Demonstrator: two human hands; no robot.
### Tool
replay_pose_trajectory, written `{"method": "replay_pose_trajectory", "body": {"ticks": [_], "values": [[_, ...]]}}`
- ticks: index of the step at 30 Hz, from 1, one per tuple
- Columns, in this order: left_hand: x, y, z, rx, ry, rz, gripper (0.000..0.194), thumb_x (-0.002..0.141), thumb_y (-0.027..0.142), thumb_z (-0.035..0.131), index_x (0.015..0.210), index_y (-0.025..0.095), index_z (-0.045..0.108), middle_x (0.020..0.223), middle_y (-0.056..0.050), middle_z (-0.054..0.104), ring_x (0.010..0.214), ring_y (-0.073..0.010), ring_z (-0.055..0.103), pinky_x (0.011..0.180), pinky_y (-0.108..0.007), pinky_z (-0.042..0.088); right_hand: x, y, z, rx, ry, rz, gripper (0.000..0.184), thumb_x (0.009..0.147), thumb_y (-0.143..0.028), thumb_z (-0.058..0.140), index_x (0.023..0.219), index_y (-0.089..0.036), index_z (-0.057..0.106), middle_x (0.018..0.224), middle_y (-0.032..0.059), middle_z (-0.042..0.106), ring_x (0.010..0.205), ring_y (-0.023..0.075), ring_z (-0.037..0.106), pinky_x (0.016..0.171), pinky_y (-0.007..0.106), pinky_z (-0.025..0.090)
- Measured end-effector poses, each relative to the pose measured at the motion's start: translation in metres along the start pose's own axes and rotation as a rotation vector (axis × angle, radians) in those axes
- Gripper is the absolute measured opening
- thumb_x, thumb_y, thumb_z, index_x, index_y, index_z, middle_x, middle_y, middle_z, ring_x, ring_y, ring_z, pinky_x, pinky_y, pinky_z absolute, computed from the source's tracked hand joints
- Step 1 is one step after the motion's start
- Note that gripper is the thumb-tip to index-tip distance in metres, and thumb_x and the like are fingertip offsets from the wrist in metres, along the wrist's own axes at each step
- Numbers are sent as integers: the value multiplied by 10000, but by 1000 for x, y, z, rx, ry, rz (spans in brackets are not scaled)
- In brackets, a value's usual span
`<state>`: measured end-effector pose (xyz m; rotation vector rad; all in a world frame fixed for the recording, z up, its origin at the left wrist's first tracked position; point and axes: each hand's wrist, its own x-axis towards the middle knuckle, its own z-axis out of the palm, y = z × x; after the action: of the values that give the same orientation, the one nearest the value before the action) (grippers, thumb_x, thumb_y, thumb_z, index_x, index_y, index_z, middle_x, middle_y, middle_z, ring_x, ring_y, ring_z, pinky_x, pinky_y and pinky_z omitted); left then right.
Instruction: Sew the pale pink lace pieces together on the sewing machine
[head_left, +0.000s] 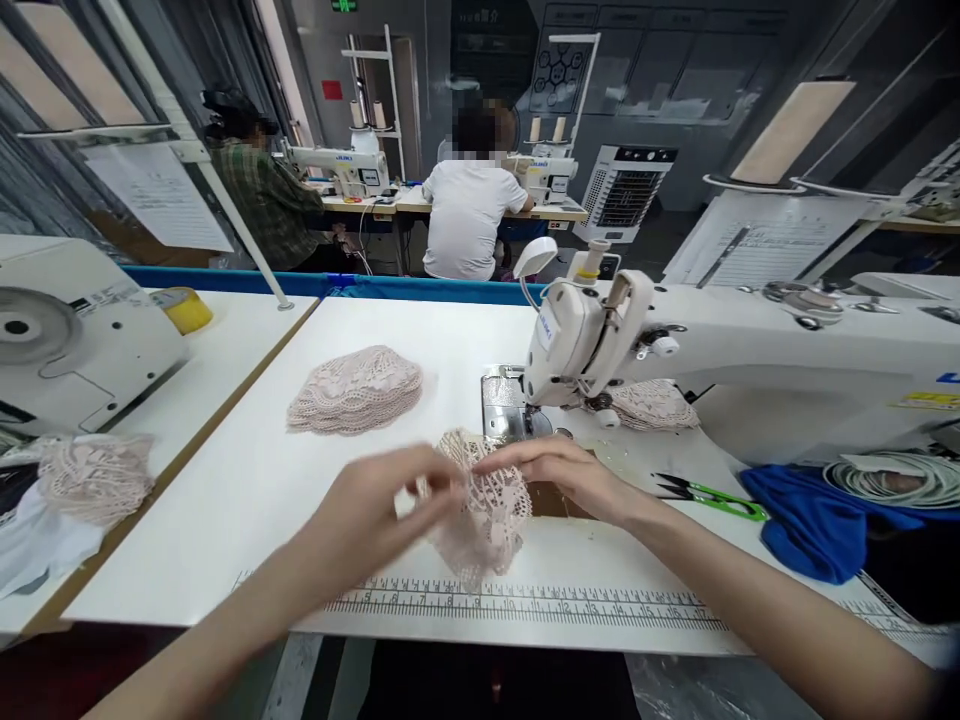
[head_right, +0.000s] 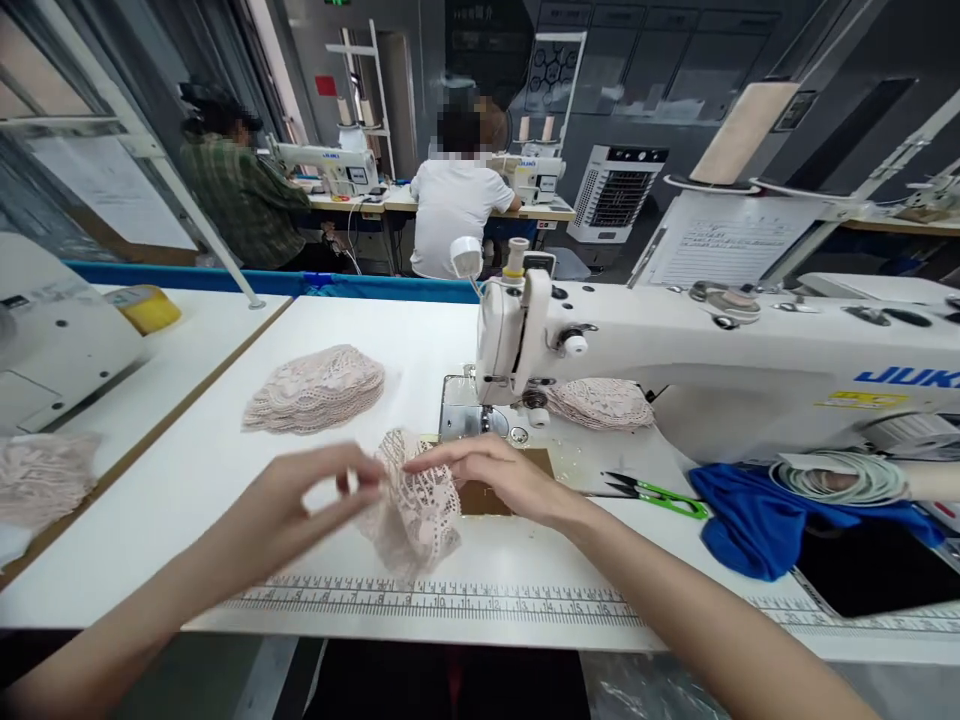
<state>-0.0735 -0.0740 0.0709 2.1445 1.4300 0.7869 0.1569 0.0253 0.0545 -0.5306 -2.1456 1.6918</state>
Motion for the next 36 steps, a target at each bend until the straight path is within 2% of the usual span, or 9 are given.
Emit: {"method": "replay_pose_trajectory", "body": {"ticks": [2, 4, 9, 15, 18, 20, 22, 28, 36], "values": [[15, -27, -5, 2, 89, -67, 391, 878, 479, 559, 1212, 277, 575, 1234, -60, 645, 1097, -225, 616, 763, -295, 536, 9, -4, 5, 48, -17, 17, 445, 883, -157, 325, 1136, -210, 687, 1212, 57, 665, 1149, 202, 587, 926, 380, 483], [29, -49, -8, -150, -86, -88, 457, 906, 493, 505, 1327, 315, 492, 1371, -61, 553, 1194, -229, 569, 809, -305, 539, 18, -8, 10, 43, -10, 52, 449, 917, -204, 293, 1125, -194, 691, 1217, 80, 659, 1136, 215, 590, 877, 373, 496], [32, -76, -18, -543, -323, -197, 274, 865, 483, 569, 944, 242, 671, 956, -40, 694, 888, -200, 658, 771, -317, 522, 36, -12, 17, 59, 60, 122, 370, 920, -242, 382, 1089, -190, 708, 1142, 91, 691, 879, 176, 638, 700, 308, 500], [-10, -96, -37, -788, -164, -442, 232, 824, 450, 646, 875, 223, 642, 867, -21, 653, 793, -176, 629, 722, -303, 505, 58, -4, 26, 144, 64, 133, 174, 802, -214, 637, 929, -226, 755, 1005, 37, 736, 899, 155, 662, 808, 303, 519], [-13, -110, -56, -687, 99, -471, 308, 813, 504, 639, 814, 197, 614, 758, -11, 607, 680, -153, 575, 608, -268, 460, 85, -4, 33, 127, 186, 110, 162, 796, -258, 643, 901, -218, 761, 978, 42, 739, 835, 144, 660, 798, 301, 526], [2, -123, -73, -545, 308, -454, 367, 803, 554, 621, 840, 189, 622, 762, -20, 617, 676, -155, 569, 584, -261, 441, 111, -4, 34, 110, 273, 44, 226, 787, -286, 647, 975, -211, 747, 1050, 54, 721, 768, 132, 639, 750, 299, 533], [28, -140, -91, -326, 383, -388, 415, 823, 596, 555, 890, 197, 649, 868, -38, 666, 721, -163, 591, 614, -270, 454, 142, -2, 30, 90, 366, -22, 297, 769, -290, 648, 1039, -194, 726, 1082, 66, 706, 729, 126, 620, 712, 292, 530], [93, -193, -104, -21, 358, -383, 356, 796, 507, 621, 799, 162, 708, 741, -38, 680, 713, -190, 617, 650, -303, 462, 204, 24, 10, -58, 424, 88, 462, 716, -122, 531, 1156, -60, 656, 536, 11, 624, 525, 128, 557, 566, 260, 475], [83, -197, -79, 330, 365, -359, 323, 924, 361, 553, 1176, 159, 567, 1182, -85, 593, 1020, -209, 604, 868, -423, 525, 182, 42, 2, -253, 383, 35, 395, 816, -160, 493, 1176, -118, 653, 586, 44, 663, 565, 175, 610, 590, 301, 520]]}}
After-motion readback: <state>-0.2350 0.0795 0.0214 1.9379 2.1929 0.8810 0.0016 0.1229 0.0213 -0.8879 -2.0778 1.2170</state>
